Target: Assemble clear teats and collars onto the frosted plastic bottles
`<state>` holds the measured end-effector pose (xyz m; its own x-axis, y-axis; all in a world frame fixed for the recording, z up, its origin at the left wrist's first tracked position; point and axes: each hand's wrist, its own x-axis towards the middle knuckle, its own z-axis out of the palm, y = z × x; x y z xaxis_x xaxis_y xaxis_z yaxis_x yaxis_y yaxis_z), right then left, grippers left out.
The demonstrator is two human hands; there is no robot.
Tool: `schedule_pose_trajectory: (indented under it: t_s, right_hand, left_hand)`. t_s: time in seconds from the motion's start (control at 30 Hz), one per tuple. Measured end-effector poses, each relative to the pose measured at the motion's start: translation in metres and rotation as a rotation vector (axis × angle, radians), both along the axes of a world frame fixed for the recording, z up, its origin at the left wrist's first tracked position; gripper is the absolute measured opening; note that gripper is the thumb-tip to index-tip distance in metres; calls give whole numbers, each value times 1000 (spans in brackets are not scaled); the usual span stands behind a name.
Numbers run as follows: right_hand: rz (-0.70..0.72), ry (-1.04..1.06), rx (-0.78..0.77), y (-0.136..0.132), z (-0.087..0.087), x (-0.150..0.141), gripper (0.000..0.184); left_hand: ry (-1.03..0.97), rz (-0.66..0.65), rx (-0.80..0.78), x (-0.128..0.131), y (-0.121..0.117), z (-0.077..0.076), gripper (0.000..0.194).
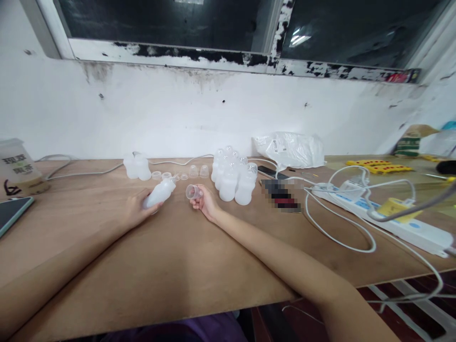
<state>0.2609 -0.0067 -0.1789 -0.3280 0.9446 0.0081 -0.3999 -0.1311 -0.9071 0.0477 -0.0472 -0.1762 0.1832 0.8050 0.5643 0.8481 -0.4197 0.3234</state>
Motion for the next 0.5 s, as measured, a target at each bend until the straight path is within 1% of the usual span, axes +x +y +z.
schedule_pose_trajectory:
  t_s: [0.07,0.13,0.23,0.3,0.4,0.5]
  right_hand:
    - [40,-9,36,-4,2,0,21]
    - [110,-8,86,-9,5,-1,21]
    - [182,1,142,-14,9,-2,22]
    - [172,-2,164,-16,10,-2,24]
    - [120,-17,188,-15,9,-3,27]
    - [90,-23,208,-14,8,-3,29]
  left_hand:
    - [8,-26,-34,0,-1,1,43]
    - [23,-40,-76,0,-3,1,43]
    - [29,-50,-94,0,-3,1,42]
    - [25,-53,-80,0,-2,0,42]
    - [25,-47,-57,0,-2,-1,42]
    - [42,-40,-60,0,-3,-2,43]
